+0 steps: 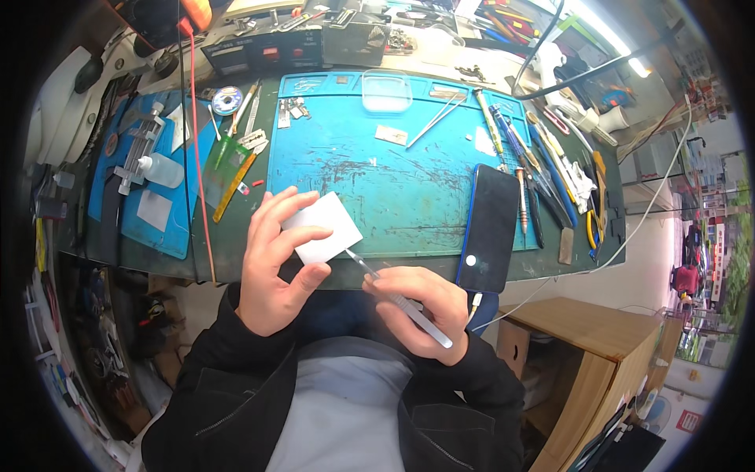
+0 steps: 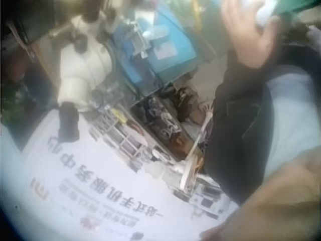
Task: The person uses a precision tool to scrape and clean a small white rectangular object, then applies liquid from a bottle and wipes the object with a cloth. They also use a cotton swab to clean the screen of a black smartphone.
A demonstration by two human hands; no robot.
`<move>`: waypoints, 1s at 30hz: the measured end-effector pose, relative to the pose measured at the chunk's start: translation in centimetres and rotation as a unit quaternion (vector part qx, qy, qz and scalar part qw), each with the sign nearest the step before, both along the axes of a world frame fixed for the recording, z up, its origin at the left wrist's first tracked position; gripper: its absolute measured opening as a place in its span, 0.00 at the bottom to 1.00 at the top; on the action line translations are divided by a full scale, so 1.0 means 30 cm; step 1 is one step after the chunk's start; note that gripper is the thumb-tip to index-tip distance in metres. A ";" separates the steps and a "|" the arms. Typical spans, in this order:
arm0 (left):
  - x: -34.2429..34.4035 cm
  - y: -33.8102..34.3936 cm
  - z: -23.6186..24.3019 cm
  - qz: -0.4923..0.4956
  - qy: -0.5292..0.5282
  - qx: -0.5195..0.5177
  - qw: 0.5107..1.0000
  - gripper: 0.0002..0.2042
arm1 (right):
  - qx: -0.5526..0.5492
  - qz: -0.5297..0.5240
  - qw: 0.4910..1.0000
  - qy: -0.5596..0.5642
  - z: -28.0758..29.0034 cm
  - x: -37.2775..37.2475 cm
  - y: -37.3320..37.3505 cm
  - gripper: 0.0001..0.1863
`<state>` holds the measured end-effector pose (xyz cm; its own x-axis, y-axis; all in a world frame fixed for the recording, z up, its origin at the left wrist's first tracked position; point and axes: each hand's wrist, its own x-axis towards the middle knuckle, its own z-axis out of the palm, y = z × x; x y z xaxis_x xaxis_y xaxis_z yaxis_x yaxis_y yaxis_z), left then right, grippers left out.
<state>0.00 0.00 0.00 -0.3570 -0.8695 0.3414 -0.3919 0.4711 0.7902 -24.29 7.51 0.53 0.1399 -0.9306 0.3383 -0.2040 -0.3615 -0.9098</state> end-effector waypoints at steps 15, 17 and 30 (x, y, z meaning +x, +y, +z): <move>0.081 -0.073 0.078 -0.040 0.118 0.114 0.986 0.14 | 0.016 0.014 1.000 -0.005 0.035 0.007 0.040 0.24; 0.069 -0.067 0.052 -0.027 0.064 0.001 0.998 0.12 | 0.010 -0.047 0.999 -0.011 0.016 0.015 0.029 0.21; -0.020 -0.012 -0.005 -0.010 -0.124 -0.124 0.985 0.26 | -0.146 -0.107 0.971 0.157 -0.051 0.053 -0.034 0.21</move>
